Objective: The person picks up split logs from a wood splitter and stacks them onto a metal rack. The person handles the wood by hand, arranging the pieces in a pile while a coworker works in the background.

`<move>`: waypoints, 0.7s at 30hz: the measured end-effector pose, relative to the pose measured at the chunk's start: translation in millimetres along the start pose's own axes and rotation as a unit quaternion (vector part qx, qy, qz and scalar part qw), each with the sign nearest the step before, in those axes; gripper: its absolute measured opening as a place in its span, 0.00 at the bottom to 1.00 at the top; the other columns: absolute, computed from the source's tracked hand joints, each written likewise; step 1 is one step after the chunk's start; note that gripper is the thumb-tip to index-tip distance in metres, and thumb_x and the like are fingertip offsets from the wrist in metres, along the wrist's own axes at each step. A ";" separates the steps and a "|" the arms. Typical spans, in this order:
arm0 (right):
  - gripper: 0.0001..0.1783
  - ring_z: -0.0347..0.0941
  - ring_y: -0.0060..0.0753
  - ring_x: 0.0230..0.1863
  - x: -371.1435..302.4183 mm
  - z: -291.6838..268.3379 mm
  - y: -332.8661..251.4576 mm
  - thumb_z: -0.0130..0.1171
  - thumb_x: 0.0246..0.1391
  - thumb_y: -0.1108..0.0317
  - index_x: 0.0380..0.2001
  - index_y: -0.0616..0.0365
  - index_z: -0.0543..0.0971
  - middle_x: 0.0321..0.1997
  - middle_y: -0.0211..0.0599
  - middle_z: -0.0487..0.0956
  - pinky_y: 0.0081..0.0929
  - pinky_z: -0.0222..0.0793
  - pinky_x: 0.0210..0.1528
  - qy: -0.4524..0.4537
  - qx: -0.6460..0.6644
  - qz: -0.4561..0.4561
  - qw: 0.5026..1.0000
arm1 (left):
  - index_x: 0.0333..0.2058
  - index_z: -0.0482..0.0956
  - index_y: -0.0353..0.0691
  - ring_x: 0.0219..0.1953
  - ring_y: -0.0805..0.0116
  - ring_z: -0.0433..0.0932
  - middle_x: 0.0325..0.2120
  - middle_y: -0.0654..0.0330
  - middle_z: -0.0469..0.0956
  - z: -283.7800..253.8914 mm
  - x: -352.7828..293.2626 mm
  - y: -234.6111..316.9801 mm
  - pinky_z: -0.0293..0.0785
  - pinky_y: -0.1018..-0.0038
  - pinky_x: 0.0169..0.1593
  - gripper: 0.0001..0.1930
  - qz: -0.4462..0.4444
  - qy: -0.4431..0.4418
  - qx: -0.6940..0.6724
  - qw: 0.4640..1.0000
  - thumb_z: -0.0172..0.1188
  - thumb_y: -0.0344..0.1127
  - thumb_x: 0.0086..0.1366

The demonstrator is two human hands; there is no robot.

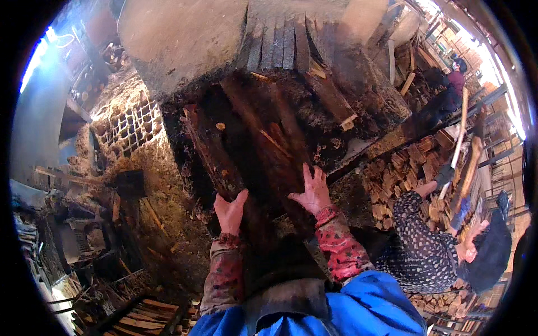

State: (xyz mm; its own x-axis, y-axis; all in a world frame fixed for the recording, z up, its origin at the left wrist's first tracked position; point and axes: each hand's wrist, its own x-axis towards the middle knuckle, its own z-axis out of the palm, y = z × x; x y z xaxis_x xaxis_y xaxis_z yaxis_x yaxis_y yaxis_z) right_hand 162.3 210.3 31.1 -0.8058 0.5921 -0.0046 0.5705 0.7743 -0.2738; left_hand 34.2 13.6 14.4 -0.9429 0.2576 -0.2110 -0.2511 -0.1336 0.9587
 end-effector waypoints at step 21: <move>0.30 0.70 0.50 0.51 26.1 -17.1 -111.3 0.59 0.42 0.78 0.53 0.60 0.68 0.50 0.45 0.72 0.35 0.67 0.53 0.129 0.355 -0.150 0.914 | 0.39 0.75 0.29 0.35 0.70 0.78 0.34 0.57 0.81 -10.7 8.6 36.7 0.74 0.73 0.41 0.19 -0.018 -0.030 0.067 0.997 0.68 0.31 0.49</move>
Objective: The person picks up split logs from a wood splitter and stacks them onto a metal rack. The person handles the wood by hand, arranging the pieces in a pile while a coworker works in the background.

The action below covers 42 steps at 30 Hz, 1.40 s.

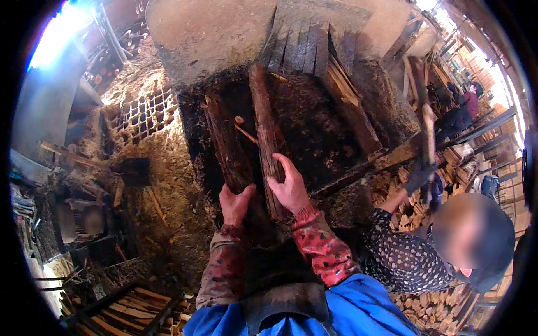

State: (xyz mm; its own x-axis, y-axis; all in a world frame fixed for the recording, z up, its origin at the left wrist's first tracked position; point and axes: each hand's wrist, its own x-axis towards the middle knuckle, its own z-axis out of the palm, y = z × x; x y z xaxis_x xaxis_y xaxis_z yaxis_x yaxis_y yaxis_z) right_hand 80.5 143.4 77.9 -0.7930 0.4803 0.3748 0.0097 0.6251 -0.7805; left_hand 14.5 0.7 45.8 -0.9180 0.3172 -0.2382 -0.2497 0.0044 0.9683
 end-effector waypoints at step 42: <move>0.36 0.73 0.56 0.40 -4.1 -10.1 -8.6 0.60 0.44 0.55 0.52 0.69 0.64 0.37 0.58 0.73 0.46 0.72 0.38 -0.094 -0.249 0.094 0.959 | 0.43 0.73 0.28 0.41 0.70 0.77 0.38 0.55 0.79 0.5 49.3 -5.8 0.71 0.73 0.46 0.25 0.077 -0.055 0.024 0.995 0.66 0.43 0.55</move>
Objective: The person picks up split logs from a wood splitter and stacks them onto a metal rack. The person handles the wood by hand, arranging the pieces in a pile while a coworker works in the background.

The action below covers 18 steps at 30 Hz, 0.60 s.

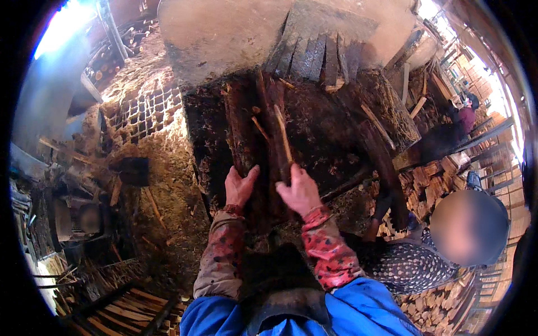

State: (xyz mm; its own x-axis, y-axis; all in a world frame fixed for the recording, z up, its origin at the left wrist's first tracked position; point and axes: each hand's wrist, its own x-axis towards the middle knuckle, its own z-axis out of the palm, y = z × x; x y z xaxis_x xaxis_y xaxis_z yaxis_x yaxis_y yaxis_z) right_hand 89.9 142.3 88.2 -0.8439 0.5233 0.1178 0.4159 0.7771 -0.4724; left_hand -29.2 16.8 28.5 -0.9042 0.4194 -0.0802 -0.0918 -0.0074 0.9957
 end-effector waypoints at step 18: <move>0.18 0.76 0.47 0.36 -71.2 28.2 118.6 0.62 0.48 0.64 0.40 0.63 0.76 0.32 0.46 0.80 0.38 0.71 0.37 -0.105 0.284 0.123 0.945 | 0.43 0.72 0.25 0.42 0.65 0.76 0.40 0.51 0.78 18.9 31.9 -14.4 0.71 0.70 0.47 0.36 -0.040 0.034 0.081 0.995 0.73 0.51 0.46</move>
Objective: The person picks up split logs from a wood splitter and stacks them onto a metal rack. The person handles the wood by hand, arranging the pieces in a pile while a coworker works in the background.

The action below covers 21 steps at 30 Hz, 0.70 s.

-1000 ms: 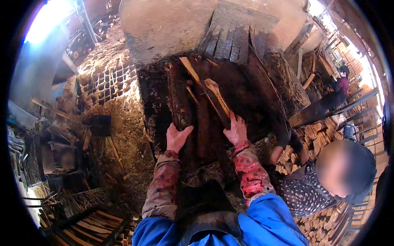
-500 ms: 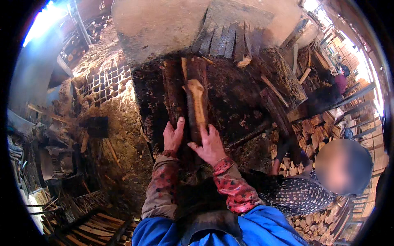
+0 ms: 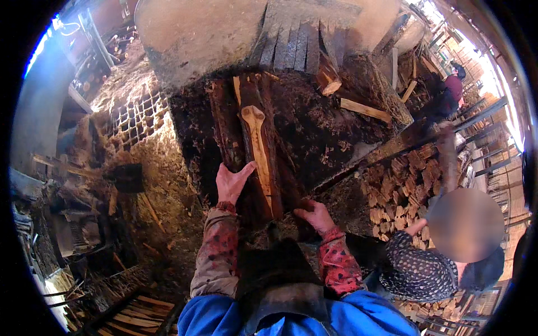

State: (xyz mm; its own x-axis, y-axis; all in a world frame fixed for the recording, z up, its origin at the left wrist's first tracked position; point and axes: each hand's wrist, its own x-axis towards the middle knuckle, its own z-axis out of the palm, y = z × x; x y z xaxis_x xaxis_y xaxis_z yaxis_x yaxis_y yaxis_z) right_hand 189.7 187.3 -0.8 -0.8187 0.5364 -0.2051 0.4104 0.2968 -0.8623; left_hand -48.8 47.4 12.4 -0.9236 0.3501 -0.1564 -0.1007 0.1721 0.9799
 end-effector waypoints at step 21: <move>0.15 0.74 0.53 0.25 -46.2 -18.8 -80.9 0.61 0.48 0.68 0.39 0.62 0.74 0.25 0.49 0.77 0.44 0.68 0.26 0.102 -0.240 -0.111 0.959 | 0.57 0.49 0.14 0.53 0.57 0.71 0.49 0.39 0.70 -6.4 1.3 -4.7 0.69 0.67 0.54 0.49 -0.031 -0.121 0.025 0.992 0.68 0.47 0.54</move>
State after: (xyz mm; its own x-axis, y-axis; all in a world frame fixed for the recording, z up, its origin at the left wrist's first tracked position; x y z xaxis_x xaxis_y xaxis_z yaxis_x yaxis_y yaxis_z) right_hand 201.8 153.4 87.1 -0.8314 0.5473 0.0962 0.4129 0.7243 -0.5522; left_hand -52.0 41.2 8.4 -0.7993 0.5475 -0.2477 -0.1307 0.2439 0.9609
